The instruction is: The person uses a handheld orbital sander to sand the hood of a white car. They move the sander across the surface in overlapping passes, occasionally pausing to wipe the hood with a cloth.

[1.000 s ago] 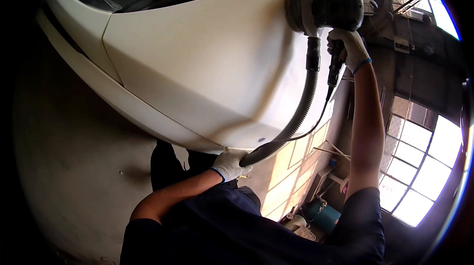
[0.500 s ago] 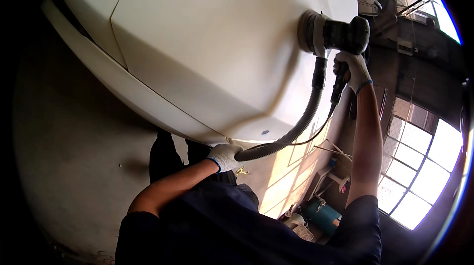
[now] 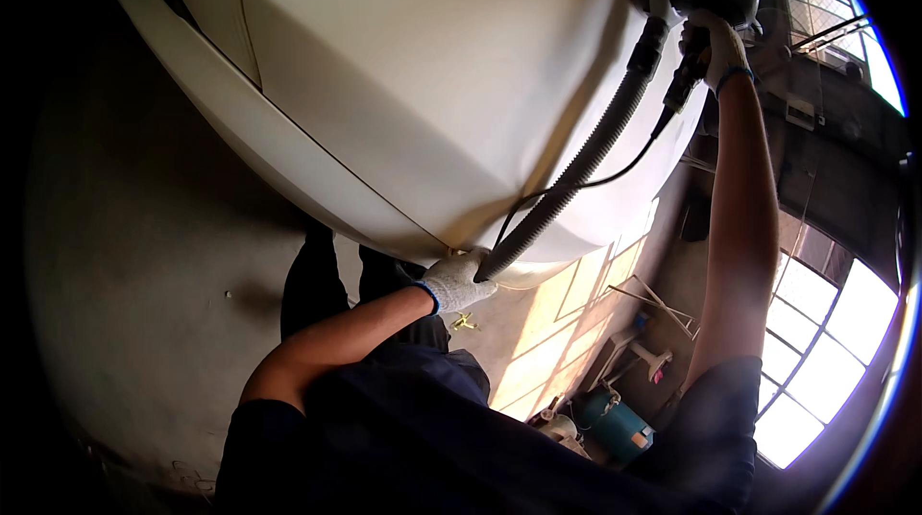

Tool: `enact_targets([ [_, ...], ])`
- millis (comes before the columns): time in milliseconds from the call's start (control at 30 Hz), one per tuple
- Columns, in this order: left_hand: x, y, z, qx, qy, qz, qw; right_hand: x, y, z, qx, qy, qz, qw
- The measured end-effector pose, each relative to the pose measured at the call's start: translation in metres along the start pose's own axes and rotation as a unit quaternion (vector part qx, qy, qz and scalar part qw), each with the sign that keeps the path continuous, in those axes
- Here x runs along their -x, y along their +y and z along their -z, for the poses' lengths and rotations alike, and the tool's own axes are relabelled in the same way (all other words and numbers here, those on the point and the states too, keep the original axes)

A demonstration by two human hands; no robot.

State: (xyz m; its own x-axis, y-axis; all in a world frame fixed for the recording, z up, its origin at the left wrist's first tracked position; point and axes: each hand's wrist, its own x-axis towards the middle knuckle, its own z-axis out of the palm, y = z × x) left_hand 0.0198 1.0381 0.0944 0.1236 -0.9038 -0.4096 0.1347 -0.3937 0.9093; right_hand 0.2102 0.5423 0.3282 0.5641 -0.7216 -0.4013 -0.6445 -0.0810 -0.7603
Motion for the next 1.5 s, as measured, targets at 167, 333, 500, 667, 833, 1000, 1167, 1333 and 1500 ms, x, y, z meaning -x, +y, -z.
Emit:
enact_targets([
  [167, -0.002, 0.002, 0.009, 0.025, -0.029, 0.037, 0.999, -0.001, 0.011, -0.003, -0.017, -0.028, -0.009, 0.999],
  [333, 0.004, -0.019, 0.005, -0.122, -0.138, 0.067, 0.981, 0.1, 0.022, -0.05, 0.06, 0.021, -0.015, 0.998],
  [500, 0.002, -0.05, 0.002, -0.234, -0.188, 0.124, 0.946, 0.174, 0.018, -0.119, 0.204, 0.013, 0.055, 0.977],
  [667, 0.007, -0.062, 0.026, -0.298, -0.211, 0.107, 0.925, 0.223, -0.006, -0.186, 0.261, -0.031, 0.194, 0.945],
  [833, 0.024, -0.041, 0.048, -0.234, -0.132, 0.115, 0.956, 0.195, -0.019, -0.2, 0.297, -0.016, 0.268, 0.916],
  [1000, 0.042, -0.047, 0.051, -0.156, -0.027, 0.121, 0.98, 0.183, -0.035, -0.187, 0.269, -0.025, 0.199, 0.942],
  [1167, 0.045, -0.093, 0.048, -0.176, -0.068, 0.123, 0.974, 0.221, -0.012, -0.187, 0.3, -0.082, 0.156, 0.938],
  [1333, 0.045, -0.1, 0.046, -0.249, -0.117, 0.136, 0.952, 0.262, 0.043, -0.172, 0.244, -0.076, 0.118, 0.959],
  [1500, 0.043, -0.073, 0.04, -0.214, -0.043, 0.087, 0.972, 0.186, 0.035, -0.118, 0.161, 0.019, -0.001, 0.987],
])
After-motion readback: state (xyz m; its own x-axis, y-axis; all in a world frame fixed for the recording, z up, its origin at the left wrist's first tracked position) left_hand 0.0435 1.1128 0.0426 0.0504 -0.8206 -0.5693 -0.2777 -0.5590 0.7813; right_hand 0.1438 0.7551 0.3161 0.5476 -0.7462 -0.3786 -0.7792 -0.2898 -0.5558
